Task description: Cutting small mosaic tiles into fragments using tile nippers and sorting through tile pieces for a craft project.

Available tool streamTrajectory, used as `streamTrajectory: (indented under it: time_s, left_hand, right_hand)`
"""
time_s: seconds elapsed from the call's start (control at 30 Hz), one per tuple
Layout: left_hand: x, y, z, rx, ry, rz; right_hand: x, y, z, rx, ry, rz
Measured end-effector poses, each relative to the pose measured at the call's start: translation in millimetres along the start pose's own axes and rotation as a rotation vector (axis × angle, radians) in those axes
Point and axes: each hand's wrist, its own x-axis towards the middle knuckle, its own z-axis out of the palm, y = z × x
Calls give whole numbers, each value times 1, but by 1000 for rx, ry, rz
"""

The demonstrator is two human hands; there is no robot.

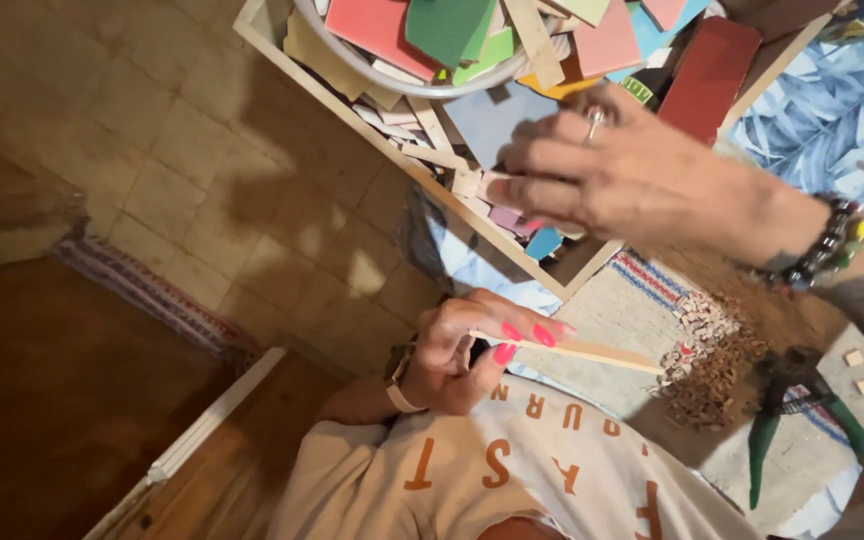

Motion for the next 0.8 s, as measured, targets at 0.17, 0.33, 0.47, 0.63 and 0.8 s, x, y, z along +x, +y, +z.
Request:
streamTrajectory:
  time_s: [0.17, 0.33, 0.47, 0.63, 0.8]
  left_hand:
    - [-2, -1, -1, -53, -6, 3]
    - [-3, -3, -2, -20, -24, -29]
    - [-7, -2, 0, -115, -2, -40]
    - [-4, -1, 0, -85, 23, -29]
    - [1, -16, 1, -82, 45, 261]
  right_hand:
    - [-16, 22, 5, -181, 41, -39]
    - [-15, 27, -10, 115, 291, 44]
    - [-15, 23, -17, 572, 327, 348]
    - [-16, 21, -24, 674, 229, 577]
    - [-17, 18, -42, 762, 344, 536]
